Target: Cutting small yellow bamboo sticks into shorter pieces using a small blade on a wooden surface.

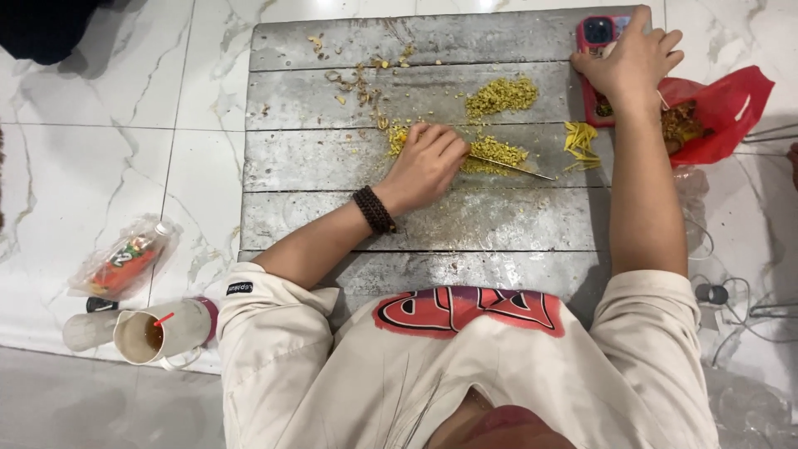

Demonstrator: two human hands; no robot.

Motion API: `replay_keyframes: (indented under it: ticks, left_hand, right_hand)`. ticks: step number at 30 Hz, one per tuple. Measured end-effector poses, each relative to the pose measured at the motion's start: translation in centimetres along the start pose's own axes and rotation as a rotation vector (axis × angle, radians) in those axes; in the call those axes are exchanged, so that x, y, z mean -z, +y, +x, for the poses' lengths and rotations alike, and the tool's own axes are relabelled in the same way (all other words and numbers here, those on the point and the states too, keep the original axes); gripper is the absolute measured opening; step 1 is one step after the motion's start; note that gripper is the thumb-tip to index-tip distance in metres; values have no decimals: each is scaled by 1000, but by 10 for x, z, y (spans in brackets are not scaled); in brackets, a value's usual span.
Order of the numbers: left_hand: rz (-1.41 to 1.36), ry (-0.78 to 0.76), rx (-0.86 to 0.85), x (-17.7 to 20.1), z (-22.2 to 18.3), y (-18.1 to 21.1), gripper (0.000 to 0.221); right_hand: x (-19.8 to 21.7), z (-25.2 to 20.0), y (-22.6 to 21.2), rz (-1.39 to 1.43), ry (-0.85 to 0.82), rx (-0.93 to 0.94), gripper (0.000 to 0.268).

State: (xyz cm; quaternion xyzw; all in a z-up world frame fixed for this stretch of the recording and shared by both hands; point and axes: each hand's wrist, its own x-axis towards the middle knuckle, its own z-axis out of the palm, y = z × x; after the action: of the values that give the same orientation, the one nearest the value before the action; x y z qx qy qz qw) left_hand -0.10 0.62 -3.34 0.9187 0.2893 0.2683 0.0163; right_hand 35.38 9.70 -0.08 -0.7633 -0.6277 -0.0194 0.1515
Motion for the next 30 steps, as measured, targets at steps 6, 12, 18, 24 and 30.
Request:
replay_keyframes:
  ticks: [6,12,18,24,30]
  left_hand:
    - [11,-4,-4,0,0,0,15]
    - [57,-17,-11,-6,-2,-3,18]
    - [1,-1,-1,-3,-1,-1,17]
    - [23,-7,-7,-1,-1,-1,16]
    - [24,11,-8,-3,-1,-2,16]
  right_hand:
    - [5,-4,-3,23,-21,-15,94]
    - [-6,1,6,-62,44,23,94]
    - [2,-2,-3,-35,-11,0,86]
    - [-1,-1,-3,-36,-33,-16,88]
    - [-2,0,1,-15,-11,4,88]
